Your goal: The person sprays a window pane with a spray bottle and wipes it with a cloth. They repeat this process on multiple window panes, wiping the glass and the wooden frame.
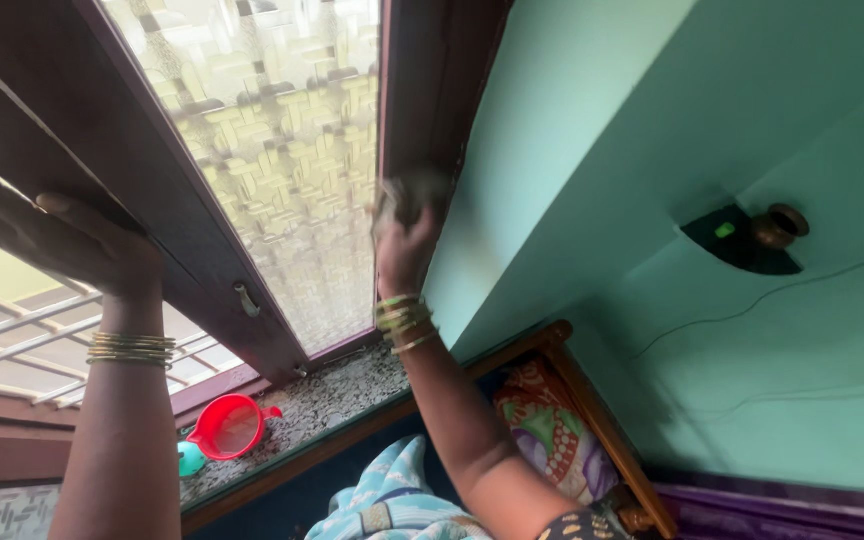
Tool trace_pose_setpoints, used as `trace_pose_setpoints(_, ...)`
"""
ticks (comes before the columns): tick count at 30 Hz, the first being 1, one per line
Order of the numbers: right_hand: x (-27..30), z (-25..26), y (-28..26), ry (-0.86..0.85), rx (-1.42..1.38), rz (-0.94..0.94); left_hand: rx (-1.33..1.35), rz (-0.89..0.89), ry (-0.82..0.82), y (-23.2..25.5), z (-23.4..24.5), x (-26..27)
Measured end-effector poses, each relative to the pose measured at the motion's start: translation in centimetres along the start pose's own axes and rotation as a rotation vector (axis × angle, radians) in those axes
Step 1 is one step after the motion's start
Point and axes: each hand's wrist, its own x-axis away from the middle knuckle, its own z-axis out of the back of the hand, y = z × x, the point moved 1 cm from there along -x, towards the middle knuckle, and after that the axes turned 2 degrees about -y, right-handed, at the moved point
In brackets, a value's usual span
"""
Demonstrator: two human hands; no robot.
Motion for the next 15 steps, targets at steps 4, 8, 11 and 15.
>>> trace_pose_setpoints(4, -0.6, -1.2, -11.8, 0.077, 0.193, 0.878, 0.061, 0.042, 0.002, 0.8, 0.3, -0.7)
trace_pose_setpoints(8, -1.4, -3.8, -13.3, 0.375, 0.496, 0.849, 0.080, 0.003, 0.058, 1.4, 0.3, -1.7)
trace_pose_setpoints(11, -4.6, -5.1, -13.2, 0.390, 0.453, 0.884, 0.010, 0.033, 0.042, 1.1, 0.0, -1.8)
trace_pose_setpoints(15, -8.1, -6.1, -17.4, 0.452, 0.489, 1.039, 0.034, 0.021, 0.063, 0.6, -0.1, -1.7)
